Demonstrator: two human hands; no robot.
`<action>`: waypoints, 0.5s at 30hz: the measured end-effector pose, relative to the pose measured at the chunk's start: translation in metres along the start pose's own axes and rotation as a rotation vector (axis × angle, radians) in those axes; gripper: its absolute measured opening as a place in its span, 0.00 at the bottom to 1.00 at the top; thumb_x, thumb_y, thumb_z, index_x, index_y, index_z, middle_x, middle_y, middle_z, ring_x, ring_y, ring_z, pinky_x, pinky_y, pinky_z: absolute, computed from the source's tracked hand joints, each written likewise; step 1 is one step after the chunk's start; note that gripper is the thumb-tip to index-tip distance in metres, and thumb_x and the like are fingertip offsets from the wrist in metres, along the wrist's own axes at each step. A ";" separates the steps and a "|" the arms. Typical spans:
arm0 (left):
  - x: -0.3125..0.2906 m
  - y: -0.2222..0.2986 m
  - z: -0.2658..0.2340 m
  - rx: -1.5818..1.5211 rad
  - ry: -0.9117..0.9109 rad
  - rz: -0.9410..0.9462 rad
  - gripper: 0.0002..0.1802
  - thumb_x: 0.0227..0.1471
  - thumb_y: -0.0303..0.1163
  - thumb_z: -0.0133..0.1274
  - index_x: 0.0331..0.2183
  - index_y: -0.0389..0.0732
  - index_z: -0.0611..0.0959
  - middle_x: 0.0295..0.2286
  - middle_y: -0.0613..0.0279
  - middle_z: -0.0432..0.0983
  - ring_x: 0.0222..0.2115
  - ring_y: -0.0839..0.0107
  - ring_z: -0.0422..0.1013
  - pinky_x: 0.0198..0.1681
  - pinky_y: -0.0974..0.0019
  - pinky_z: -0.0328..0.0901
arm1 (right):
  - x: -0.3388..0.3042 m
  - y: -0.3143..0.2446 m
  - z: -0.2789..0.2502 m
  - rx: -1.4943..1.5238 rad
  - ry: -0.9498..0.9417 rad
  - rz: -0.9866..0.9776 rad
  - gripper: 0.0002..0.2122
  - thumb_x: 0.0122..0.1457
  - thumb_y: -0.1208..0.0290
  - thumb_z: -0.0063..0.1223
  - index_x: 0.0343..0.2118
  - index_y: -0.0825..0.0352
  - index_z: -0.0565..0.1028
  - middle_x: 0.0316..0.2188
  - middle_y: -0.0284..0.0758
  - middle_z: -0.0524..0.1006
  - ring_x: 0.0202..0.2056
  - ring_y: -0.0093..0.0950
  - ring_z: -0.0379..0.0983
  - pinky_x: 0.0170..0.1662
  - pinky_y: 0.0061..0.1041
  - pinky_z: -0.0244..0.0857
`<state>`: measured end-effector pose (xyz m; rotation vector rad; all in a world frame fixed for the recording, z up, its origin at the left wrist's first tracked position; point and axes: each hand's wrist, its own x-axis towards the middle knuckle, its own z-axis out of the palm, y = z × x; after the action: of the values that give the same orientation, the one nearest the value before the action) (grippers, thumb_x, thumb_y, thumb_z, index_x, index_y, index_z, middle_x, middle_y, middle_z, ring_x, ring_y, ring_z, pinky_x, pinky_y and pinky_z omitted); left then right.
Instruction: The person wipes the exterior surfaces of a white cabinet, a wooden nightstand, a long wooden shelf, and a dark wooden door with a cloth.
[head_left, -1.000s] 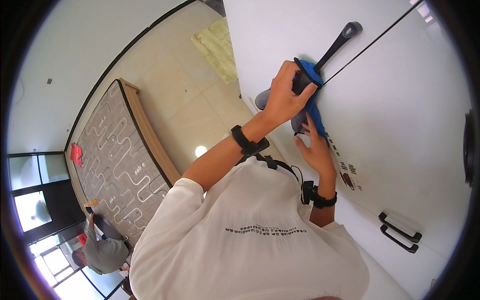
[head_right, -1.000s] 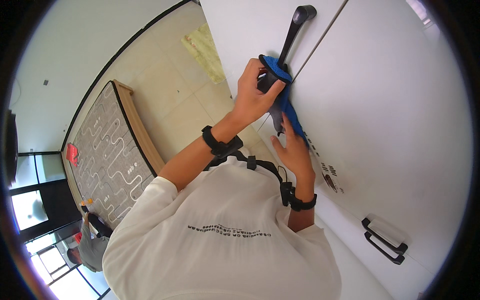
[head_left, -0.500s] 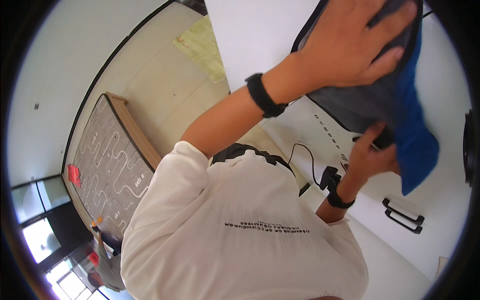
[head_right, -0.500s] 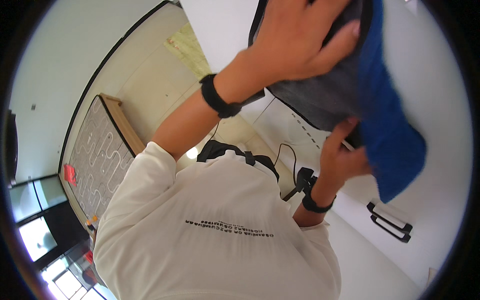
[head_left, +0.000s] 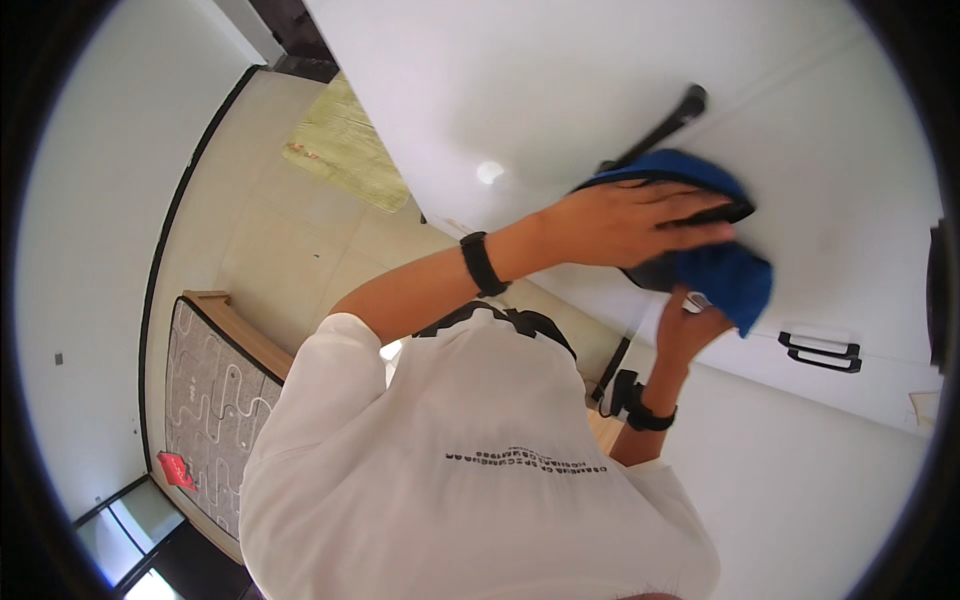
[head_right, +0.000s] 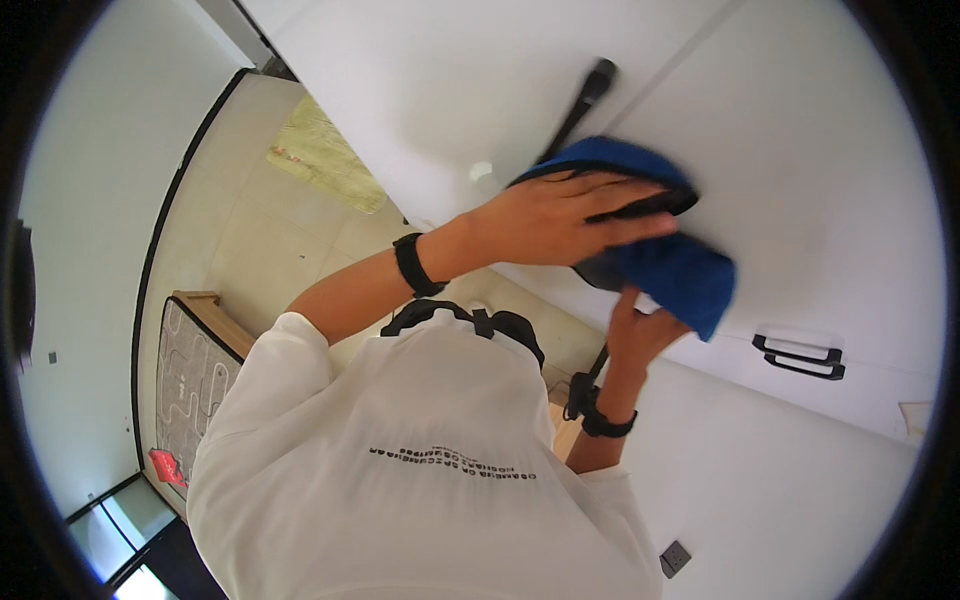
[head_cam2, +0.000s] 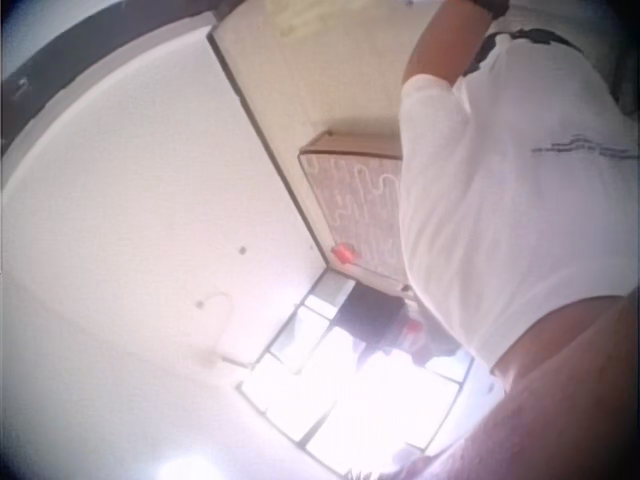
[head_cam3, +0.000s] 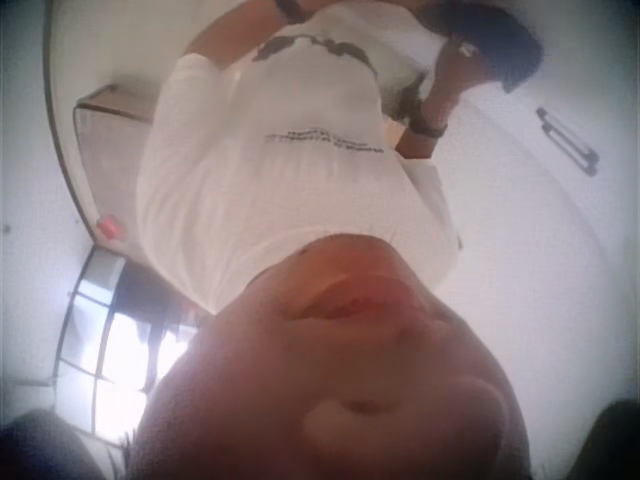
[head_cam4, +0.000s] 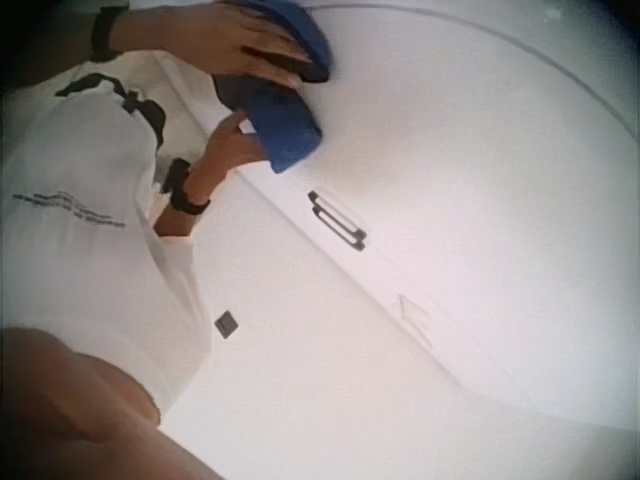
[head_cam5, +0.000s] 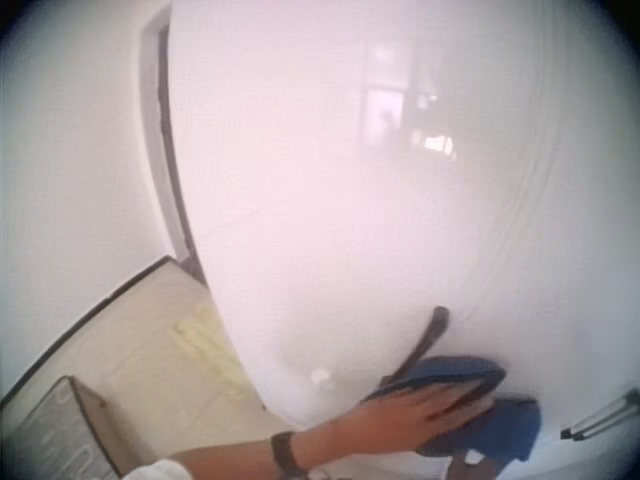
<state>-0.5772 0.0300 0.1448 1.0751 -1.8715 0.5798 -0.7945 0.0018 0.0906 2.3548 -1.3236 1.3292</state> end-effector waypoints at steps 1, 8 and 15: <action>0.008 -0.004 -0.017 -0.069 0.071 0.027 0.29 0.50 0.29 0.51 0.56 0.55 0.75 0.52 0.70 0.72 0.48 0.73 0.72 0.48 0.69 0.68 | 0.019 -0.018 -0.006 0.053 0.064 0.015 0.29 0.52 0.69 0.61 0.55 0.75 0.65 0.55 0.53 0.65 0.58 0.49 0.58 0.62 0.44 0.47; -0.065 -0.072 -0.061 0.048 -0.041 -0.255 0.26 0.42 0.29 0.58 0.47 0.42 0.79 0.56 0.45 0.62 0.60 0.46 0.56 0.60 0.45 0.55 | 0.038 -0.140 0.028 0.243 0.042 -0.169 0.21 0.53 0.72 0.63 0.48 0.74 0.70 0.46 0.46 0.73 0.46 0.42 0.68 0.55 0.39 0.56; -0.171 -0.106 -0.076 -0.053 -0.075 -0.628 0.20 0.47 0.29 0.56 0.44 0.33 0.75 0.53 0.34 0.60 0.59 0.36 0.52 0.63 0.41 0.49 | -0.023 -0.184 0.119 0.011 -0.319 -0.139 0.23 0.56 0.62 0.57 0.50 0.74 0.71 0.48 0.49 0.74 0.49 0.48 0.70 0.56 0.42 0.59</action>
<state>-0.4100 0.1071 0.0331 1.5683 -1.4789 0.1246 -0.5883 0.0696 0.0546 2.6956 -1.1963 0.9545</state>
